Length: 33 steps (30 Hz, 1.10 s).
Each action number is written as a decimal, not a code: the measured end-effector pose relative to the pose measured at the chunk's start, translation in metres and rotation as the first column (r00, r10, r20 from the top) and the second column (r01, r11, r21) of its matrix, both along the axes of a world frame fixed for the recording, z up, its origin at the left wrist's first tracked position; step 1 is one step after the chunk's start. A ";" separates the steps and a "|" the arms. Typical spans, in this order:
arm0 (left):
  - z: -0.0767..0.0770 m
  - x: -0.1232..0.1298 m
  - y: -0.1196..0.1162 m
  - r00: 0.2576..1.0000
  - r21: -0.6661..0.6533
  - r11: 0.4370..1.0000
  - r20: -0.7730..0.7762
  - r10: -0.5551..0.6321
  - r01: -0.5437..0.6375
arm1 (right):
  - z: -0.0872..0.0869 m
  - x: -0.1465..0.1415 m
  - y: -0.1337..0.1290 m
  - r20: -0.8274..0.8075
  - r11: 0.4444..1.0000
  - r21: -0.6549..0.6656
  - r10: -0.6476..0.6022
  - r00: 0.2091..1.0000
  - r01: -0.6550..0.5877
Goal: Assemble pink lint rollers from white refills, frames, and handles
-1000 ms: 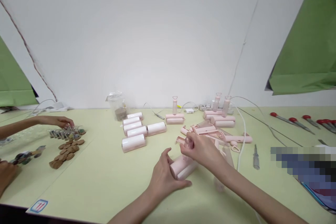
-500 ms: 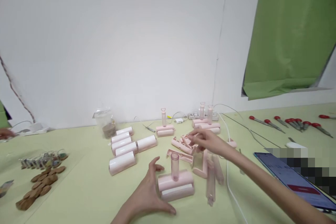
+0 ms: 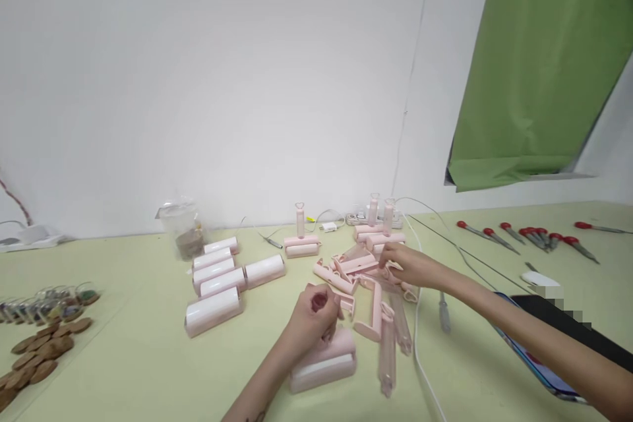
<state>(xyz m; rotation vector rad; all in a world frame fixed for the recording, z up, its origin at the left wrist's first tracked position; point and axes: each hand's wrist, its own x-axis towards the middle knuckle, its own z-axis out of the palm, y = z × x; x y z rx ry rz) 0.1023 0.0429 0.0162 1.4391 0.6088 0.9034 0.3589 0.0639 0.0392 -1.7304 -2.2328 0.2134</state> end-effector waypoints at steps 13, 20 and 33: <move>-0.005 0.008 -0.004 0.987 -0.066 0.991 0.099 0.127 -0.121 | -0.047 0.038 -0.018 0.310 0.994 0.056 0.067 0.948 -0.089; -0.008 0.010 -0.002 0.982 -0.073 0.988 0.120 0.146 -0.138 | -0.024 0.021 -0.032 0.029 0.989 0.138 0.048 0.998 -0.052; -0.012 0.007 0.003 0.985 -0.130 0.991 0.162 0.055 -0.033 | 0.015 -0.131 -0.040 -0.810 0.898 0.003 0.261 0.525 -0.441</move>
